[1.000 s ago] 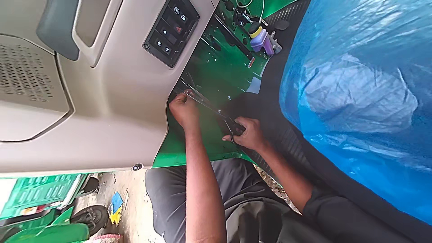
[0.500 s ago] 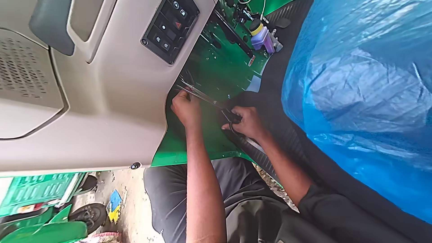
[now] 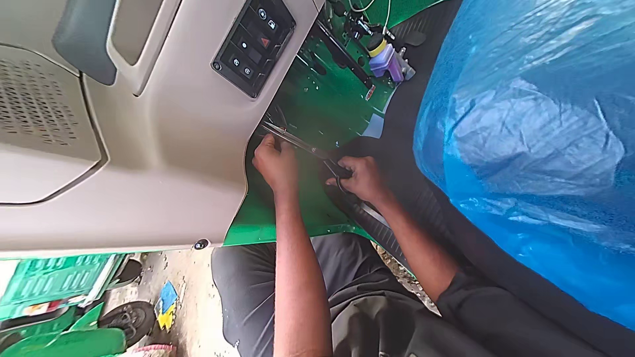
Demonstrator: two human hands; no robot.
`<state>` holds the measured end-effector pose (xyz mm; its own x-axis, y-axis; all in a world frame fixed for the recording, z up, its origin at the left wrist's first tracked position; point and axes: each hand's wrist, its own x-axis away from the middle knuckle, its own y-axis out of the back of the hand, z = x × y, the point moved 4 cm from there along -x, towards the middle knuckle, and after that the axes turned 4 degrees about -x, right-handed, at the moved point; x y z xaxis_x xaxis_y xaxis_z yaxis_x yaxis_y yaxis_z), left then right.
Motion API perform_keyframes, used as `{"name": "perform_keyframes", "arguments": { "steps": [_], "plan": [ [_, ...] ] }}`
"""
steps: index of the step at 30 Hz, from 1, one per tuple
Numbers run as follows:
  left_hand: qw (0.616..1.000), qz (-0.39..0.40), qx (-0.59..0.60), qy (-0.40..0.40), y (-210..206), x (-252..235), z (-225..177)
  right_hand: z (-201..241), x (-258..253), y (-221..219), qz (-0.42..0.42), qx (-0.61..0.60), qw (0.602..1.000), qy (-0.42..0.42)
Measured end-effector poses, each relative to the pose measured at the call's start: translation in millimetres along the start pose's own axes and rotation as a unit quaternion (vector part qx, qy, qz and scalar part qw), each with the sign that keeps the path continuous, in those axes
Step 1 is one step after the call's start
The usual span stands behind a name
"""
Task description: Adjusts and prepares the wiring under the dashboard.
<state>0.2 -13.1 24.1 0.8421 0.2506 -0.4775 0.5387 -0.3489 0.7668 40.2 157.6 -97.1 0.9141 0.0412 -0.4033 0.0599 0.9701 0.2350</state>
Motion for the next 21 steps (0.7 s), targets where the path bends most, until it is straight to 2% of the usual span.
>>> {"name": "perform_keyframes", "arguments": {
  "steps": [8,17,21],
  "plan": [
    [0.992,-0.011,0.125,-0.004,5.1,3.9,4.2,-3.1,1.0,1.2,-0.024,-0.034,0.999,-0.024],
    [0.996,-0.011,0.086,-0.002,3.3,3.9,3.3,-9.0,5.8,-2.9,0.002,-0.082,0.996,-0.024],
    [0.997,-0.015,0.077,0.012,1.6,4.2,3.4,-8.0,2.6,-3.0,0.006,-0.064,0.998,-0.018]
  ]
}}
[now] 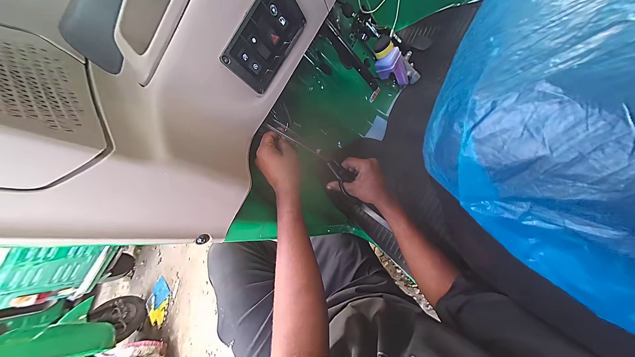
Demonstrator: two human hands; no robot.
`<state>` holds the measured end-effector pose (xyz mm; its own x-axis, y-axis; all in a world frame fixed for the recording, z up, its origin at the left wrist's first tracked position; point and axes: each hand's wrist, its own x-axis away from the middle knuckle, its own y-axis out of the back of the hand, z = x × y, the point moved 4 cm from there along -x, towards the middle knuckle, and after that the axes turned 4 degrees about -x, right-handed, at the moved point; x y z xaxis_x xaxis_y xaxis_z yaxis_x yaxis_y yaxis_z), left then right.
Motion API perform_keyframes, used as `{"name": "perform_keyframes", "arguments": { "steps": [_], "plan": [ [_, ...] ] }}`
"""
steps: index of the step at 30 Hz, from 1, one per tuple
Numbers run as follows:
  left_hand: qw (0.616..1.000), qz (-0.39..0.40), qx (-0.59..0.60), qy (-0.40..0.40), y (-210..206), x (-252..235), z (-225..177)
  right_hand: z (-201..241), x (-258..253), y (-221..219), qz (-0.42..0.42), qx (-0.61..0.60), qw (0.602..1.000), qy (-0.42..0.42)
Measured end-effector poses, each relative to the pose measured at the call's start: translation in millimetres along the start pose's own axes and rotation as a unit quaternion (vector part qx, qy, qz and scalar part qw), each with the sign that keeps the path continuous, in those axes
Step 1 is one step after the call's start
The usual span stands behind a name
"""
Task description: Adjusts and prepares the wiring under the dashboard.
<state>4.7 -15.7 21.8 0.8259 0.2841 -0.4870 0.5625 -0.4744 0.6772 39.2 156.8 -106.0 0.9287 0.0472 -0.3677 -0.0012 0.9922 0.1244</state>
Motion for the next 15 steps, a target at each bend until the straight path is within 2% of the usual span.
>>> {"name": "perform_keyframes", "arguments": {
  "steps": [15],
  "plan": [
    [0.997,0.001,-0.080,0.003,1.7,1.8,-2.6,5.7,-6.0,-2.5,-0.007,0.028,0.999,0.038]
  ]
}}
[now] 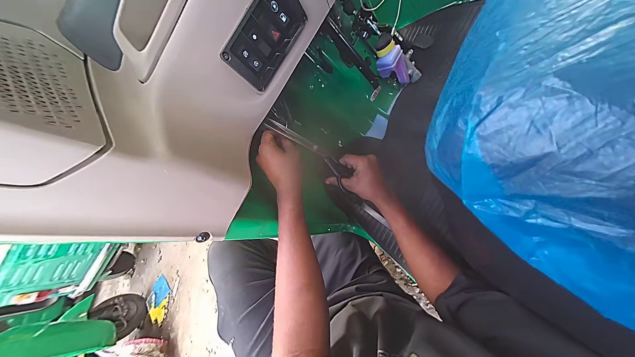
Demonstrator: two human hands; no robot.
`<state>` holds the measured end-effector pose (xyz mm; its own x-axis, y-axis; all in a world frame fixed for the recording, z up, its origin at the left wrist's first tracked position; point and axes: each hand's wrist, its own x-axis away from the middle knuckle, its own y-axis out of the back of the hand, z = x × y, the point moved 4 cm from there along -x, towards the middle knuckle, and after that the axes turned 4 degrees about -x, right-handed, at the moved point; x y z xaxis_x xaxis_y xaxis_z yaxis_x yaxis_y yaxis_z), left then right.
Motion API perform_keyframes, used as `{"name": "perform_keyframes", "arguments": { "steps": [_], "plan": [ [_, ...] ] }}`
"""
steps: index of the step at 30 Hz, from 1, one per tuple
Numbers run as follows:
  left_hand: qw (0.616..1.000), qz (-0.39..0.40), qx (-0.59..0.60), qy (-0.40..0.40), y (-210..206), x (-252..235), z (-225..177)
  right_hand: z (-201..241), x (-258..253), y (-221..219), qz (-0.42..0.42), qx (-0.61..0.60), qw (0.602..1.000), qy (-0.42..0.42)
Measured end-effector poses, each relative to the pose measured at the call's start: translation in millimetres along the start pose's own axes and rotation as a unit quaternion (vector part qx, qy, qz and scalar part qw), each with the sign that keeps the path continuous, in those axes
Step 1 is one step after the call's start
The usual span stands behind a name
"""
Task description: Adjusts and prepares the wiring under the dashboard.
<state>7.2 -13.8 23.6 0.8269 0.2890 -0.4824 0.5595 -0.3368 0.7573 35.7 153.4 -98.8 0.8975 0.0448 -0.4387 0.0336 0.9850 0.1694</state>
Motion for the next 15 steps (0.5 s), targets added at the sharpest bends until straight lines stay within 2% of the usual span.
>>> {"name": "perform_keyframes", "arguments": {
  "steps": [12,15],
  "plan": [
    [0.998,0.007,0.058,-0.023,1.9,0.4,0.3,0.4,-1.3,0.4,-0.008,0.042,0.999,0.008],
    [0.997,0.006,0.078,-0.020,-0.2,0.4,1.6,1.6,-0.8,-0.1,0.012,0.087,0.996,-0.018]
  ]
}}
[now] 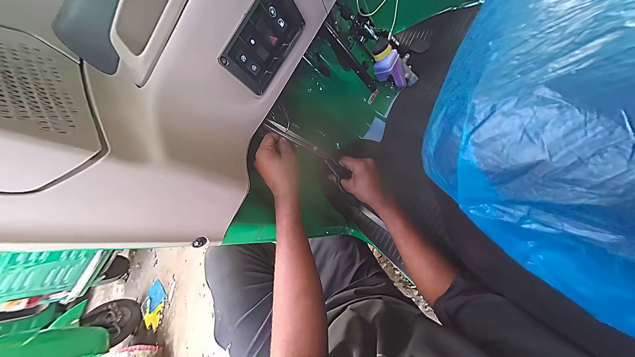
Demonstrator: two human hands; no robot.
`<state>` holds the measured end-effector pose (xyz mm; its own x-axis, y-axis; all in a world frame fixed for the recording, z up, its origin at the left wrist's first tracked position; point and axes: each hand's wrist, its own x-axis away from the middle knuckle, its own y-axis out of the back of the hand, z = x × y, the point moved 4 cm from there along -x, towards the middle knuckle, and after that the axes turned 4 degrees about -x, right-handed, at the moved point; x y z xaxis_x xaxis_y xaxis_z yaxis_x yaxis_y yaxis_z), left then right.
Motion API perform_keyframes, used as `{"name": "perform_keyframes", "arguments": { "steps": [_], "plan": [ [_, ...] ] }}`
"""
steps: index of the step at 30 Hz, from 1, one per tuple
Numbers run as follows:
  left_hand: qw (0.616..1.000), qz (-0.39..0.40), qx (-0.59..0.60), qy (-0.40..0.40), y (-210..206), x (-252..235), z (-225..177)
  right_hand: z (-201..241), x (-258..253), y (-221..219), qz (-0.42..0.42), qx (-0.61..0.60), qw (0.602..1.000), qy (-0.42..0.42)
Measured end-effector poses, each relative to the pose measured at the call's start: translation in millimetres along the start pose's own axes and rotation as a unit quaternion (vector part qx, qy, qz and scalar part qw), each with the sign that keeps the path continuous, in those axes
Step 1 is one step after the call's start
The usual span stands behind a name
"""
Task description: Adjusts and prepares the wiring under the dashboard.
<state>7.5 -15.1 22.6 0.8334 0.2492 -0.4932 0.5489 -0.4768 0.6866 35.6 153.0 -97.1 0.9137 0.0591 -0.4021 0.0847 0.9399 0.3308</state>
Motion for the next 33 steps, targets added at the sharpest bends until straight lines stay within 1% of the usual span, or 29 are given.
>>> {"name": "perform_keyframes", "arguments": {
  "steps": [2,6,10,15,23,29,33],
  "plan": [
    [1.000,-0.003,0.001,-0.006,0,0,0,3,1,-1,0.025,0.036,0.999,-0.028],
    [1.000,-0.010,0.010,-0.015,1,0,-1,8,2,-3,0.045,0.061,0.996,-0.046],
    [1.000,-0.010,0.019,-0.017,2,1,-2,10,4,-6,0.047,0.074,0.996,-0.033],
    [0.999,-0.013,0.014,-0.026,2,1,-2,11,7,-8,0.027,0.073,0.997,-0.012],
    [1.000,-0.012,0.015,-0.024,0,0,-1,13,9,-11,0.053,0.088,0.994,-0.035],
    [0.999,-0.011,0.026,-0.028,-1,1,-1,13,10,-9,0.031,0.072,0.997,-0.014],
    [0.998,-0.009,0.047,-0.036,0,1,-2,15,7,2,0.003,0.072,0.997,-0.010]
  ]
}}
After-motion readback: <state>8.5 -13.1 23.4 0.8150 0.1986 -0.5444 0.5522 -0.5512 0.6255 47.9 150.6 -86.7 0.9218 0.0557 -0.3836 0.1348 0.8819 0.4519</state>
